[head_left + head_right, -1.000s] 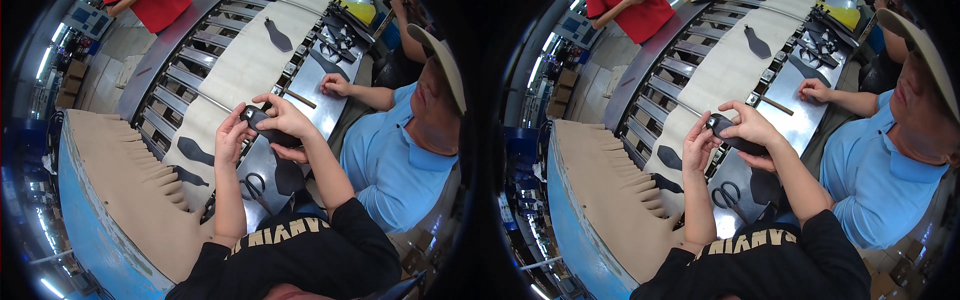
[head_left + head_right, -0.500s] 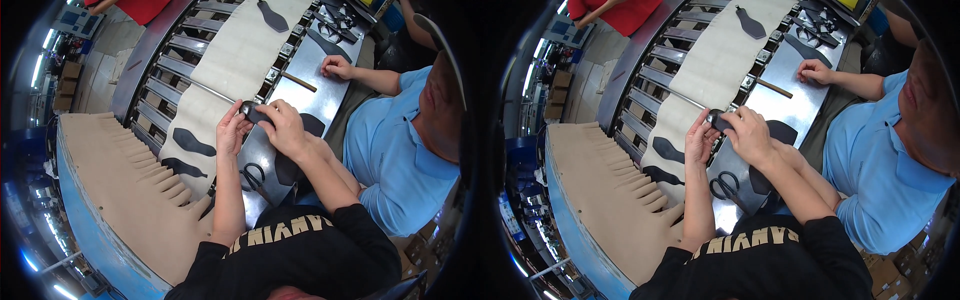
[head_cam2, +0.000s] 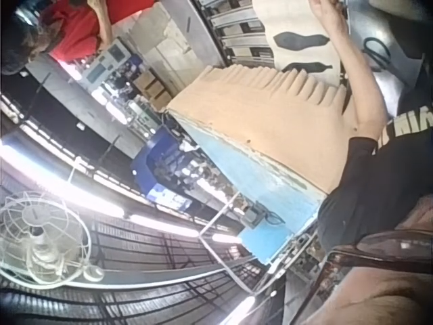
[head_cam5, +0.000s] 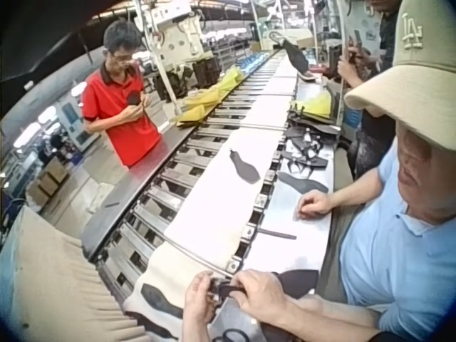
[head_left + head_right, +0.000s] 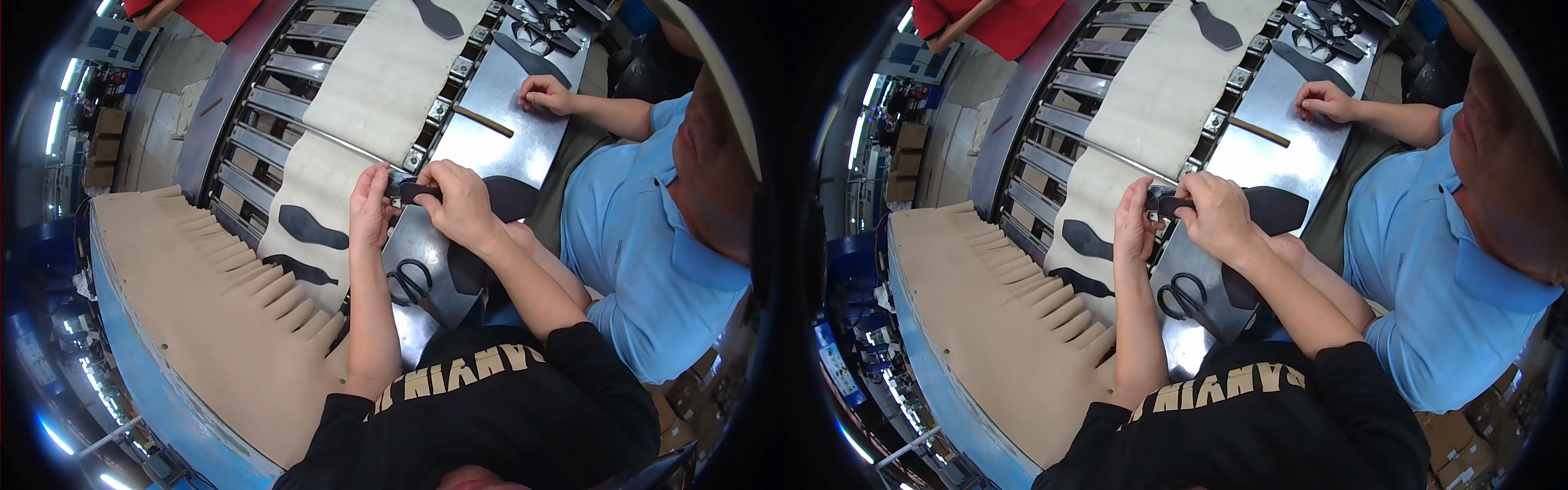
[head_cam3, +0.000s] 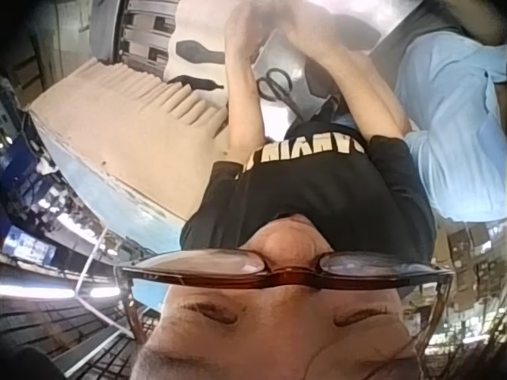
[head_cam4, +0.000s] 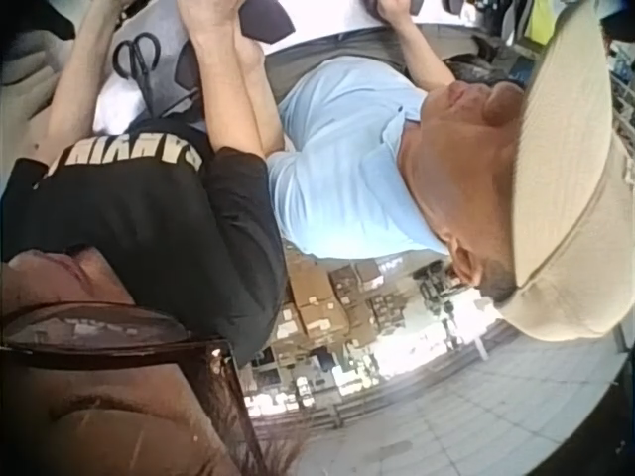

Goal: Assembling and checking shoe components on a factory conveyor line.

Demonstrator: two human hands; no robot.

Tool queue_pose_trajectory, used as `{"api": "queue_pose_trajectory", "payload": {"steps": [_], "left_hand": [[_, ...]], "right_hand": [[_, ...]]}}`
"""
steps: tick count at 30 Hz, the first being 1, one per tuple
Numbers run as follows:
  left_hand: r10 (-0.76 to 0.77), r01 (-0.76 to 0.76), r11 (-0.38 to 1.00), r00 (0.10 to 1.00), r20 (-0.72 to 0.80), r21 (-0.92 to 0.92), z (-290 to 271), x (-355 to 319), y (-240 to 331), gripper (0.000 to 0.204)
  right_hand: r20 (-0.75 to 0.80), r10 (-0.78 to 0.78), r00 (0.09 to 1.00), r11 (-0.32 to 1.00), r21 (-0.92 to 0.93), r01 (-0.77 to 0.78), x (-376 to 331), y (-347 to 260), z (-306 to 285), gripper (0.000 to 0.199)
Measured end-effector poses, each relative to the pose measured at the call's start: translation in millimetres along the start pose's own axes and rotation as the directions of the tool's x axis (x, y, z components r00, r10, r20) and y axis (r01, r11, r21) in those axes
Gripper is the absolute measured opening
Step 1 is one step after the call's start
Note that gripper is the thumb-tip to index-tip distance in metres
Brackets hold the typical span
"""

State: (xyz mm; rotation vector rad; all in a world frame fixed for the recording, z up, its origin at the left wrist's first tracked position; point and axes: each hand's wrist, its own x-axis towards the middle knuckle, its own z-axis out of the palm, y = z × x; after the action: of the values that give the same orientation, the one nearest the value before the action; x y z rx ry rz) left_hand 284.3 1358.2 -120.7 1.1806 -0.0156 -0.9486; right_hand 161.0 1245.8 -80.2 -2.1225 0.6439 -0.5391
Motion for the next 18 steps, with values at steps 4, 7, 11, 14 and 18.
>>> {"api": "queue_pose_trajectory", "payload": {"steps": [4, 7, 11, 14, 18], "left_hand": [[-0.016, 0.018, 0.988, 1.000, -0.016, 0.154, -2, 3, -7, 0.024], [-0.066, 0.071, 0.994, 0.996, -0.053, 0.087, 0, 4, -11, 0.024], [-0.110, 0.108, 0.994, 0.986, -0.122, -0.025, 1, 2, -13, 0.025], [-0.187, 0.172, 0.979, 0.971, -0.150, -0.112, 0, 2, -15, 0.025], [-0.173, 0.165, 0.984, 0.977, -0.124, -0.070, -3, -2, -16, 0.025]], "right_hand": [[0.015, -0.111, 0.994, 0.994, -0.021, 0.111, -9, -4, 7, 0.023], [-0.023, -0.174, 0.984, 0.982, -0.075, 0.172, -9, -11, 10, 0.016], [-0.036, -0.263, 0.964, 0.961, -0.100, 0.259, -12, -10, 15, 0.011], [-0.090, -0.351, 0.932, 0.935, -0.096, 0.342, -15, -6, 16, 0.009], [-0.100, -0.315, 0.944, 0.948, -0.079, 0.308, -18, 1, 20, 0.010]]}}
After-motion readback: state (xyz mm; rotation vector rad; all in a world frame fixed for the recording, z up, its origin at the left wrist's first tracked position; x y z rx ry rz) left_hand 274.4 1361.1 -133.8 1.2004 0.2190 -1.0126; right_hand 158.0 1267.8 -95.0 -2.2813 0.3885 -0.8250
